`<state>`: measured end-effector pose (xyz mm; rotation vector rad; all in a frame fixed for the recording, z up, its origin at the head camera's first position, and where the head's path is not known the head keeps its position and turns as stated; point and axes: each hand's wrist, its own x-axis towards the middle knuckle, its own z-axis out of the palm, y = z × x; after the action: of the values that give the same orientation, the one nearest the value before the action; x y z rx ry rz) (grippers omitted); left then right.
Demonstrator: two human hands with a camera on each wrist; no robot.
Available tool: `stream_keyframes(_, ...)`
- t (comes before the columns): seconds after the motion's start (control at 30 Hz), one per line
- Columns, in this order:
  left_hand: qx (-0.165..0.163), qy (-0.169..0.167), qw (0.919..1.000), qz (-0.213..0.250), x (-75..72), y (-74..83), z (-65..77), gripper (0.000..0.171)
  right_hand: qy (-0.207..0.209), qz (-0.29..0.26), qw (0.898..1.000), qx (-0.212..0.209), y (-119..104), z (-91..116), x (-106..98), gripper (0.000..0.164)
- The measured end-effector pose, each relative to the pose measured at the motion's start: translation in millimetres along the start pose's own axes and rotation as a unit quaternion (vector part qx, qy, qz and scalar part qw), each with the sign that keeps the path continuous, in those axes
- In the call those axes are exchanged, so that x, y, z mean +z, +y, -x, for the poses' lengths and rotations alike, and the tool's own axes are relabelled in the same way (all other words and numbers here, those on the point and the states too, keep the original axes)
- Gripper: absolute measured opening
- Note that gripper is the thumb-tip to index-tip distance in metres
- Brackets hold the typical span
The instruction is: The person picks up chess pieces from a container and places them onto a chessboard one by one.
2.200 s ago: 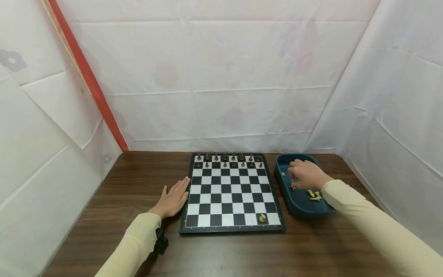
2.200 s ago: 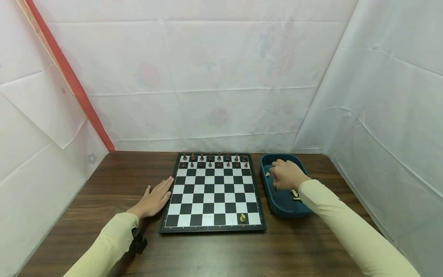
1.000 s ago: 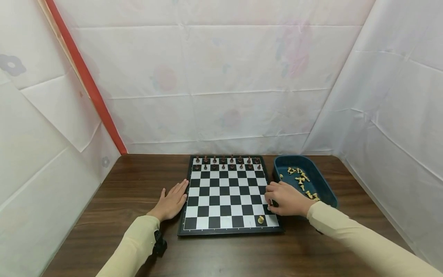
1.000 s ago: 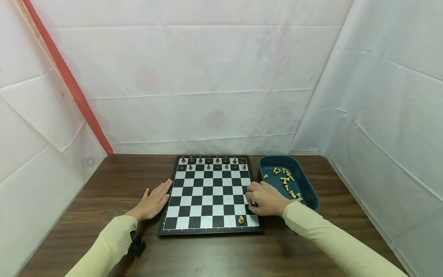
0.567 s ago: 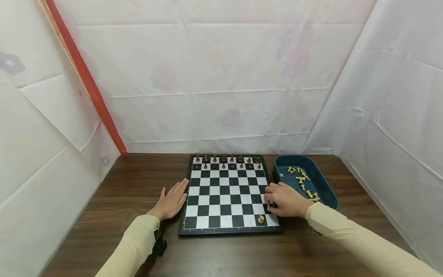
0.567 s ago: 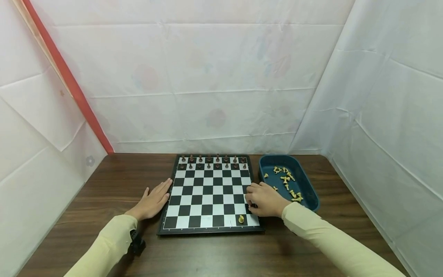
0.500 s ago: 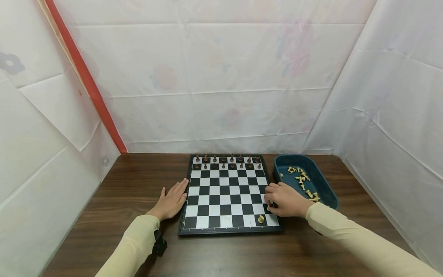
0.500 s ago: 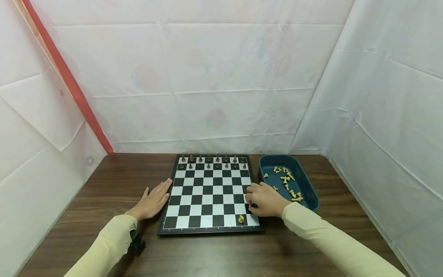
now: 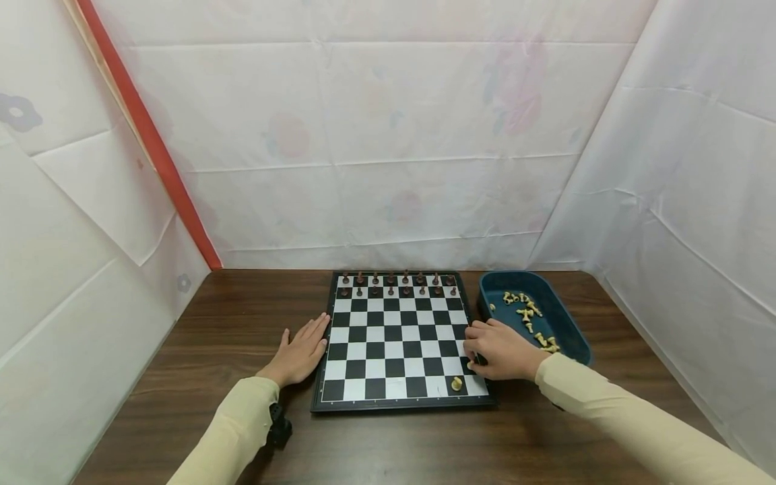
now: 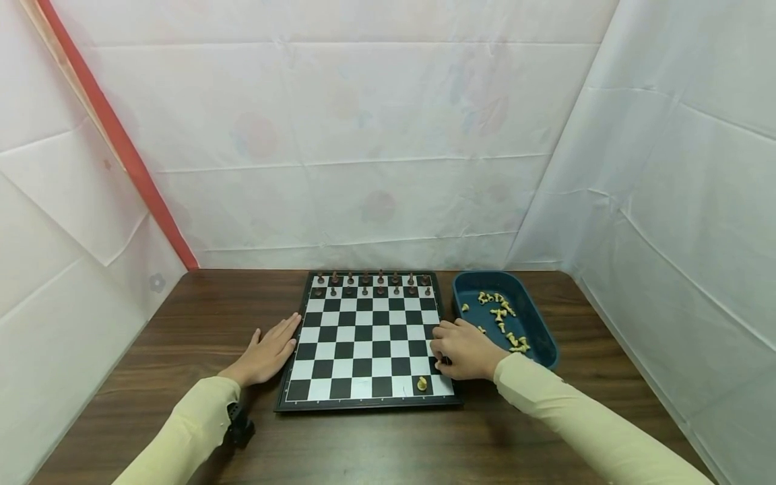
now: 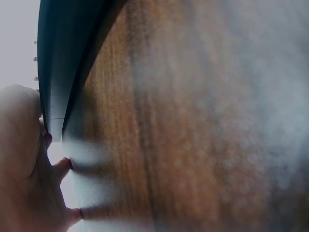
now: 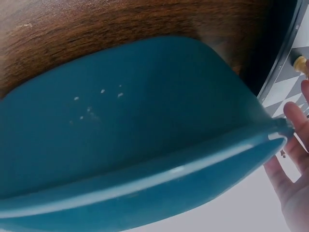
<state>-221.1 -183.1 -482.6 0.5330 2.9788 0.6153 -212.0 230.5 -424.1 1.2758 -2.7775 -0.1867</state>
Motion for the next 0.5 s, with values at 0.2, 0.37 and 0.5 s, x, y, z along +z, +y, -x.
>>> stream_keyframes(0.2, 0.006, 0.001, 1.0, 0.001, -0.8, 0.5, 1.3, 0.053, 0.003, -0.005, 1.0, 0.007, 4.0, 3.7, -10.0, 0.017)
stream_keyframes(0.37, 0.005, 0.001, 1.0, 0.0, -0.4, -0.3, 0.9, 0.053, 0.018, -0.007, 1.0, 0.018, 13.1, 8.4, -21.5, 0.017)
stream_keyframes(0.5, 0.006, 0.001, 1.0, -0.002, -0.4, -0.9, 0.7, 0.053, 0.035, -0.001, 0.999, 0.026, 23.1, 13.3, -28.4, 0.017)
